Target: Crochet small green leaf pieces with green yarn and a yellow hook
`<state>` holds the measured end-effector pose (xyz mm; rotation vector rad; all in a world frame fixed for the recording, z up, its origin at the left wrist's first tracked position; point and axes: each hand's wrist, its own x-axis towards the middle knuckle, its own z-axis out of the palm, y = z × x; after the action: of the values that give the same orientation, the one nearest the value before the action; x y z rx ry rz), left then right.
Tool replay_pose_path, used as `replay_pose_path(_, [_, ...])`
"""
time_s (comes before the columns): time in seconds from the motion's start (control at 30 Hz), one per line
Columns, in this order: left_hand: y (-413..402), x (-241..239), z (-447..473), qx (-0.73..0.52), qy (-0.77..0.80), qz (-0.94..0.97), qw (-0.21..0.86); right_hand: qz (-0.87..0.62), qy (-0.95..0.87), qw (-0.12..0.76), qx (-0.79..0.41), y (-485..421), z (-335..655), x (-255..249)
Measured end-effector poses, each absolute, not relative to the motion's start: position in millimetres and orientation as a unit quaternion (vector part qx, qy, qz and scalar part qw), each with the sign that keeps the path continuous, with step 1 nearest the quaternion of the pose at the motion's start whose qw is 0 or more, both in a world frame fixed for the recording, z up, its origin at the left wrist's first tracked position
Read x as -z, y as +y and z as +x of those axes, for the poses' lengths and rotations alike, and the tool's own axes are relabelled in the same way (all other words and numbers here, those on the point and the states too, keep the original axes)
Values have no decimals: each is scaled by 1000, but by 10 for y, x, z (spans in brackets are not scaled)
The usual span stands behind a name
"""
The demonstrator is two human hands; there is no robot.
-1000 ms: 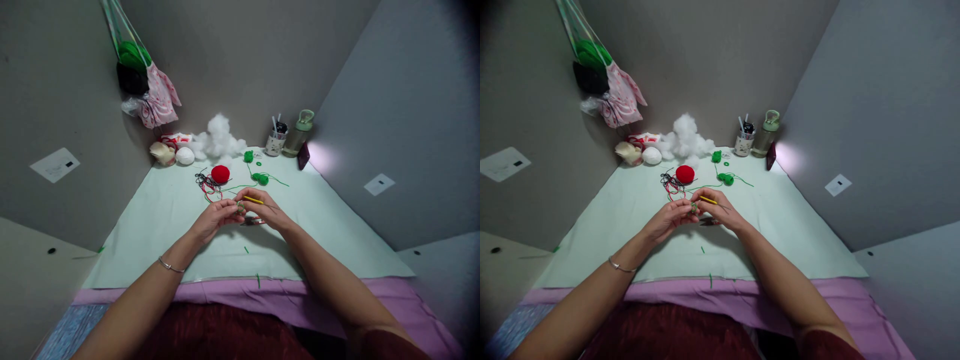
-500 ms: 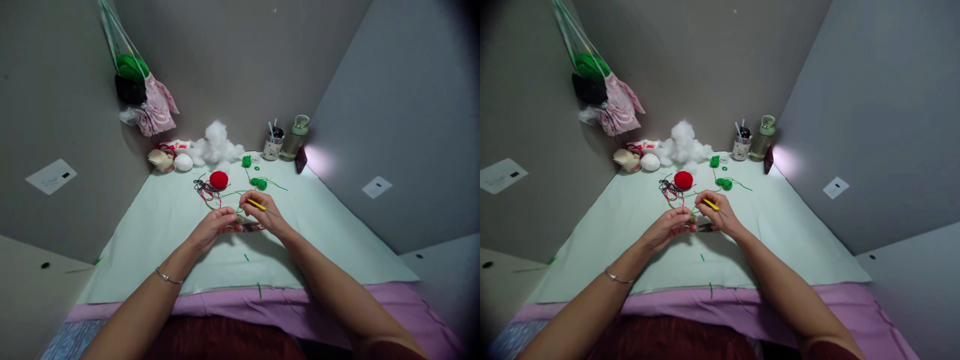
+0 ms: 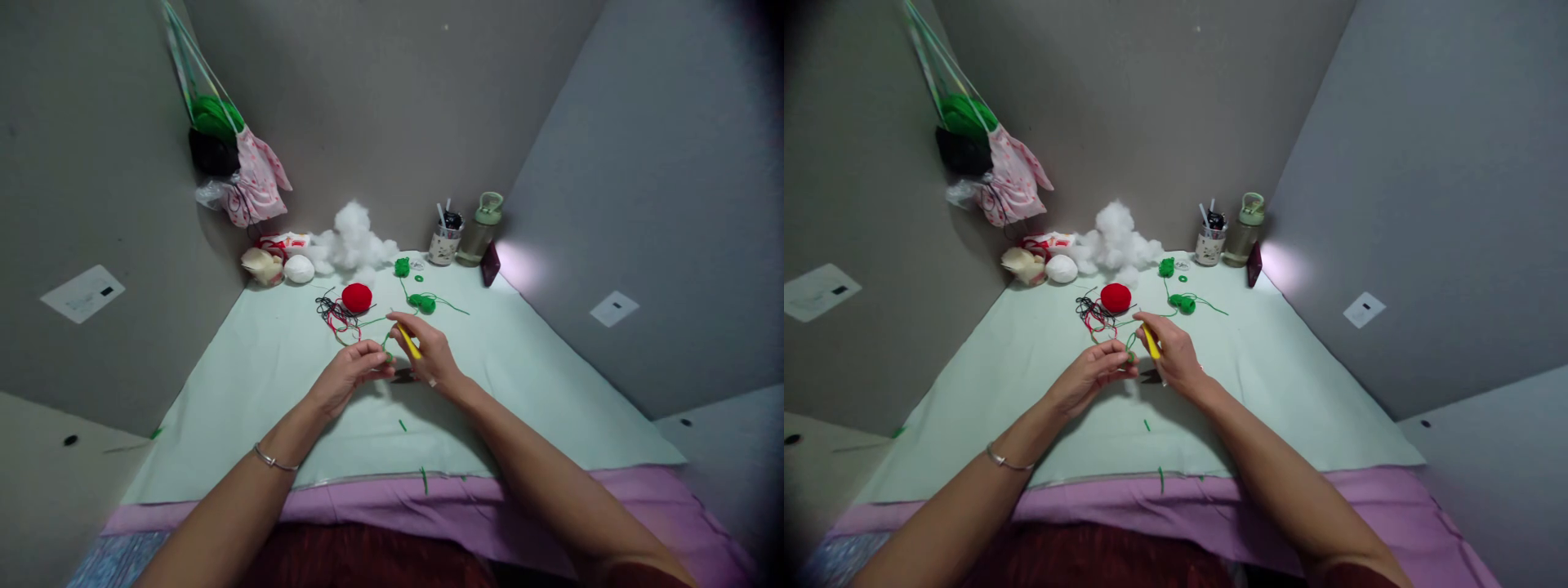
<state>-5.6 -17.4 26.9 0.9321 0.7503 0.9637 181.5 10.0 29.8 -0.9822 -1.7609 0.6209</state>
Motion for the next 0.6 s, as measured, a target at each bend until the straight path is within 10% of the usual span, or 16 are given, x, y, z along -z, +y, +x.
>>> replay_pose_path(0.6, [-126, -164, -57, -548, 430, 443, 564, -353, -604, 526, -483, -8, 1778, -459])
